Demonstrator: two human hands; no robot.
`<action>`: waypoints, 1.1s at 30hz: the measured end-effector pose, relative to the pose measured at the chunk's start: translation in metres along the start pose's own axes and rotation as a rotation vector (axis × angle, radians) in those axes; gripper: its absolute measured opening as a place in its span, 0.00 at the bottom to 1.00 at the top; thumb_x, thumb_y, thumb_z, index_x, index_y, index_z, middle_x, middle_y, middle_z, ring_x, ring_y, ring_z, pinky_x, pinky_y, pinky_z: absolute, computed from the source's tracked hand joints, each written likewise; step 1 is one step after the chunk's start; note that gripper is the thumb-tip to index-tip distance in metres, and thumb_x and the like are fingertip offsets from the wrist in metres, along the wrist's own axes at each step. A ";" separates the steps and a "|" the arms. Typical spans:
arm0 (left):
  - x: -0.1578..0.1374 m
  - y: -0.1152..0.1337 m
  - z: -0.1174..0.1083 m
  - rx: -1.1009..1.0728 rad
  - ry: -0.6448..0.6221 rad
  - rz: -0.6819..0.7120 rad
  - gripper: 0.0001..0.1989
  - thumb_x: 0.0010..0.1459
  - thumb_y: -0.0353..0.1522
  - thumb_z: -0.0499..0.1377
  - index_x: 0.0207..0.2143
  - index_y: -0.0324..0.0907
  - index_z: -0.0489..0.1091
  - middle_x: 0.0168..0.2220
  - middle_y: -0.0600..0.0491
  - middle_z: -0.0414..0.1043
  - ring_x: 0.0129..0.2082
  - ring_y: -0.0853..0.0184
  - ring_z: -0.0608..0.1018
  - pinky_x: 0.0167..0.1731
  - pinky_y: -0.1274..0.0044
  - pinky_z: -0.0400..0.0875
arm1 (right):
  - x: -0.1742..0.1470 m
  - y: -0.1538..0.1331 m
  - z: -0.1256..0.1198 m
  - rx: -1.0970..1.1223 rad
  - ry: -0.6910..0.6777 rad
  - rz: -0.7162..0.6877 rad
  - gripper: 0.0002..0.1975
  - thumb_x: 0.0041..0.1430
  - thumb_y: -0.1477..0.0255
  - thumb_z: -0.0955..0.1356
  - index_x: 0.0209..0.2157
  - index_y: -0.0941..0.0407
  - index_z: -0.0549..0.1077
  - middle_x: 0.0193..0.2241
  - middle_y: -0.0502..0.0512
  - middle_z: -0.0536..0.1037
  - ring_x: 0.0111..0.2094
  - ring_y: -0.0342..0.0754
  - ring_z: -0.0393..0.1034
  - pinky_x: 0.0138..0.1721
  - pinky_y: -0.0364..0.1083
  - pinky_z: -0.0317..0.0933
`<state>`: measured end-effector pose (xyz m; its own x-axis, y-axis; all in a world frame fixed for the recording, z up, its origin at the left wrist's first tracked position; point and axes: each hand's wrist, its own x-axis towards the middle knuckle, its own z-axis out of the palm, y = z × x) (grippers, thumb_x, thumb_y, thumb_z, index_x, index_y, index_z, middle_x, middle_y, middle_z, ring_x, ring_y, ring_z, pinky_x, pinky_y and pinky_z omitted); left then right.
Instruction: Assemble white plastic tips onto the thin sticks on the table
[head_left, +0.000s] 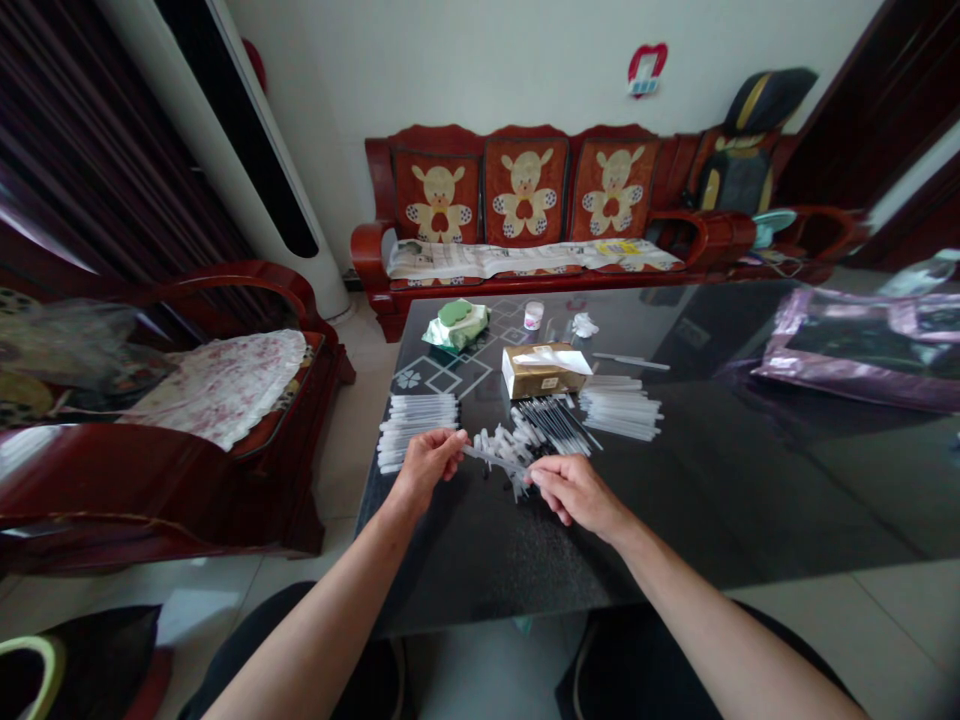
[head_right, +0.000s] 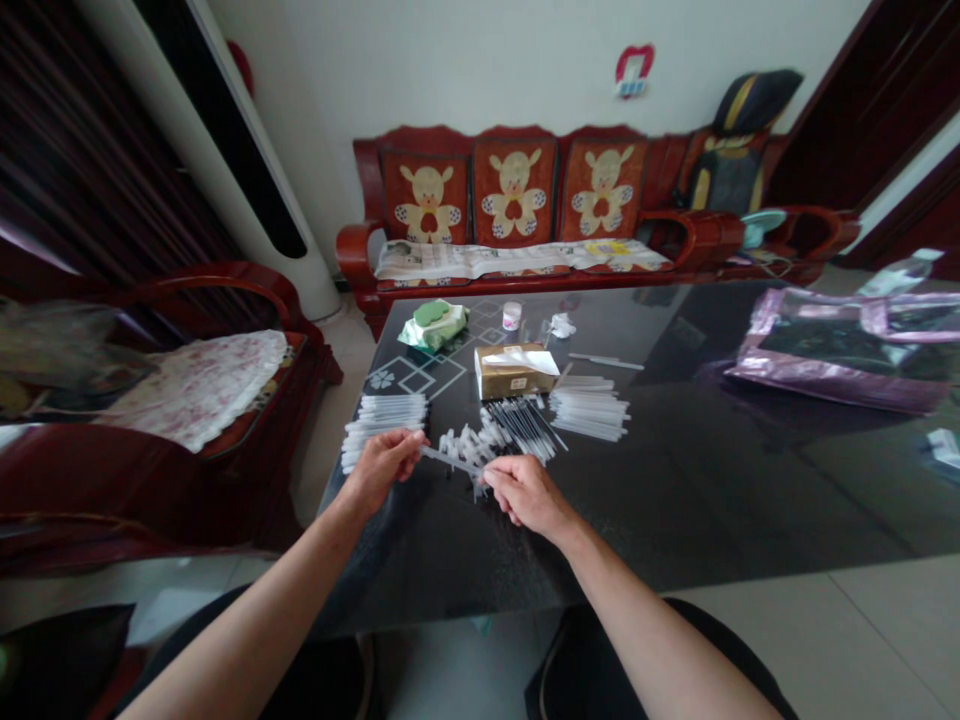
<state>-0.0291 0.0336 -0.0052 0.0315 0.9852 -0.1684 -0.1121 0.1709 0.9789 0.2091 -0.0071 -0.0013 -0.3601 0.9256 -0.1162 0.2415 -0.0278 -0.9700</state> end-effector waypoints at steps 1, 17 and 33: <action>0.000 -0.001 0.000 -0.007 -0.007 0.000 0.17 0.44 0.42 0.66 0.25 0.36 0.74 0.17 0.56 0.67 0.13 0.78 0.64 0.12 0.84 0.55 | 0.000 0.000 0.000 -0.009 0.002 -0.001 0.17 0.61 0.62 0.62 0.34 0.61 0.74 0.14 0.43 0.64 0.11 0.36 0.56 0.11 0.36 0.50; -0.001 -0.002 -0.001 -0.013 0.003 -0.012 0.20 0.45 0.44 0.65 0.32 0.36 0.75 0.19 0.56 0.68 0.15 0.76 0.67 0.14 0.84 0.59 | 0.001 0.001 -0.001 -0.049 0.004 -0.015 0.18 0.61 0.61 0.61 0.35 0.61 0.74 0.14 0.44 0.64 0.11 0.36 0.57 0.12 0.36 0.50; 0.000 -0.003 -0.007 -0.156 -0.066 0.009 0.20 0.43 0.37 0.68 0.40 0.38 0.74 0.33 0.50 0.76 0.29 0.70 0.76 0.29 0.80 0.71 | 0.001 0.005 -0.002 -0.029 0.033 -0.016 0.18 0.60 0.60 0.61 0.34 0.61 0.74 0.14 0.44 0.65 0.11 0.36 0.56 0.11 0.36 0.50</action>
<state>-0.0354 0.0336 -0.0087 0.0945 0.9846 -0.1468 -0.2653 0.1671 0.9496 0.2115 -0.0051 -0.0059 -0.3344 0.9378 -0.0931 0.2617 -0.0024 -0.9651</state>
